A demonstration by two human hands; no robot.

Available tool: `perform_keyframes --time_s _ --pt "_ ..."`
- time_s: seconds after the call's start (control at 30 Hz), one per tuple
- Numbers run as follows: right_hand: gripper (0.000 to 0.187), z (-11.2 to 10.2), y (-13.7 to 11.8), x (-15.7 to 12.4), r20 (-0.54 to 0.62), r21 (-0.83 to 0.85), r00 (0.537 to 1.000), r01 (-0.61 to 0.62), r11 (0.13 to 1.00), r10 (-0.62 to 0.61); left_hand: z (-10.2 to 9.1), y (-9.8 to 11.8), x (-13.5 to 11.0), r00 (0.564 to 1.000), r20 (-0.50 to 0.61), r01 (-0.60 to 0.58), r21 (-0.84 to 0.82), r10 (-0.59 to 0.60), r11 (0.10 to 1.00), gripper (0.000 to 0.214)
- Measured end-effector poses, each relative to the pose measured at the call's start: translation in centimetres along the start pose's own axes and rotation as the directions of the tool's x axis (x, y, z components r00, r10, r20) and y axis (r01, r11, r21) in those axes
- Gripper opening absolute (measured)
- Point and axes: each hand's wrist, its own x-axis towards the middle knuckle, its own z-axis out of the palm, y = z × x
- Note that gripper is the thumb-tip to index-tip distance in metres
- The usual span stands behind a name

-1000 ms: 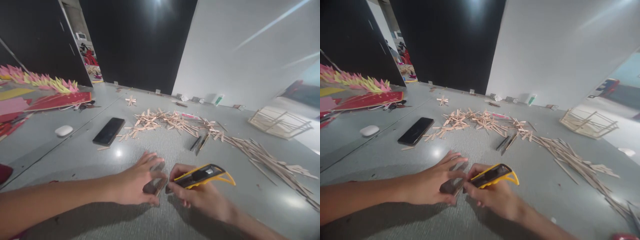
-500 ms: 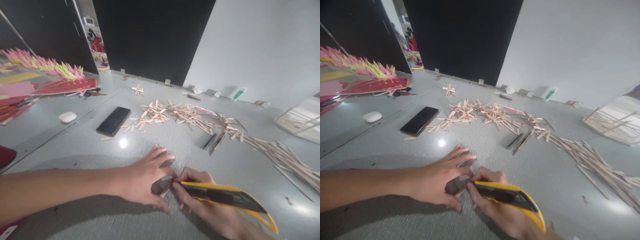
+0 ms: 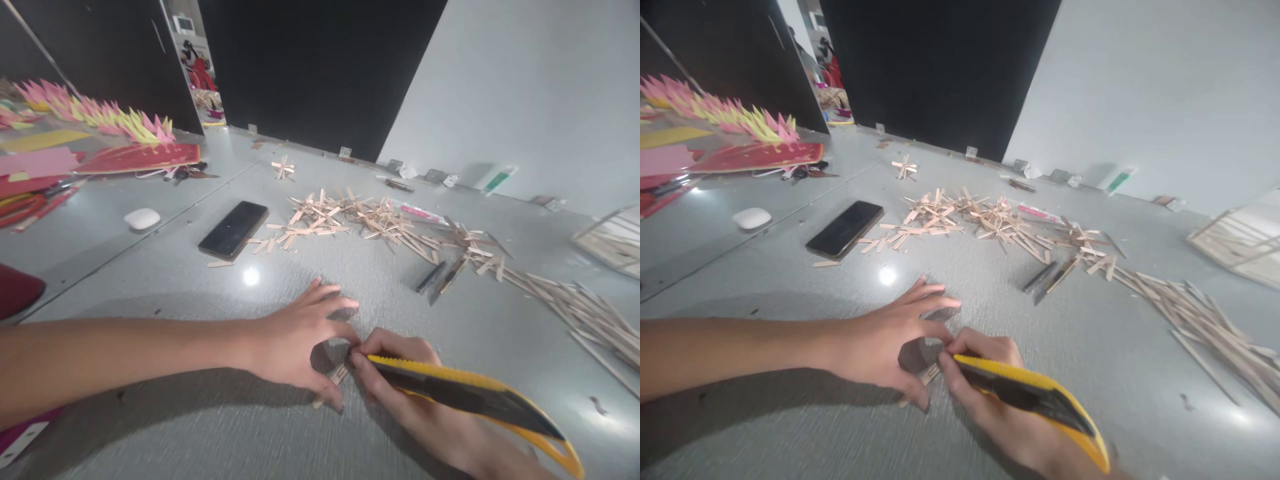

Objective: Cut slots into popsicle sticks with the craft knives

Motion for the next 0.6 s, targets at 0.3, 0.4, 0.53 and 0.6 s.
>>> perform_keyframes --time_s 0.3,0.4,0.53,0.6 --pt "0.037 -0.26 0.12 0.29 0.07 0.002 0.994 0.083 0.997 -0.083 -0.32 0.15 0.01 0.998 0.06 0.014 -0.025 -0.012 1.0 0.062" --pt "0.039 -0.19 0.08 0.28 0.058 0.022 0.993 0.098 0.995 -0.099 -0.27 0.07 -0.05 0.998 0.058 0.017 -0.027 -0.015 0.999 0.063" --pt "0.039 -0.11 -0.07 0.2 0.053 0.042 0.994 0.089 0.995 -0.091 -0.32 0.13 -0.09 0.998 0.061 0.028 -0.039 -0.025 0.999 0.064" --pt "0.039 -0.05 -0.13 0.16 0.048 0.053 0.996 0.076 0.996 -0.078 -0.4 0.26 -0.08 0.997 0.068 0.038 -0.042 -0.035 0.998 0.064"
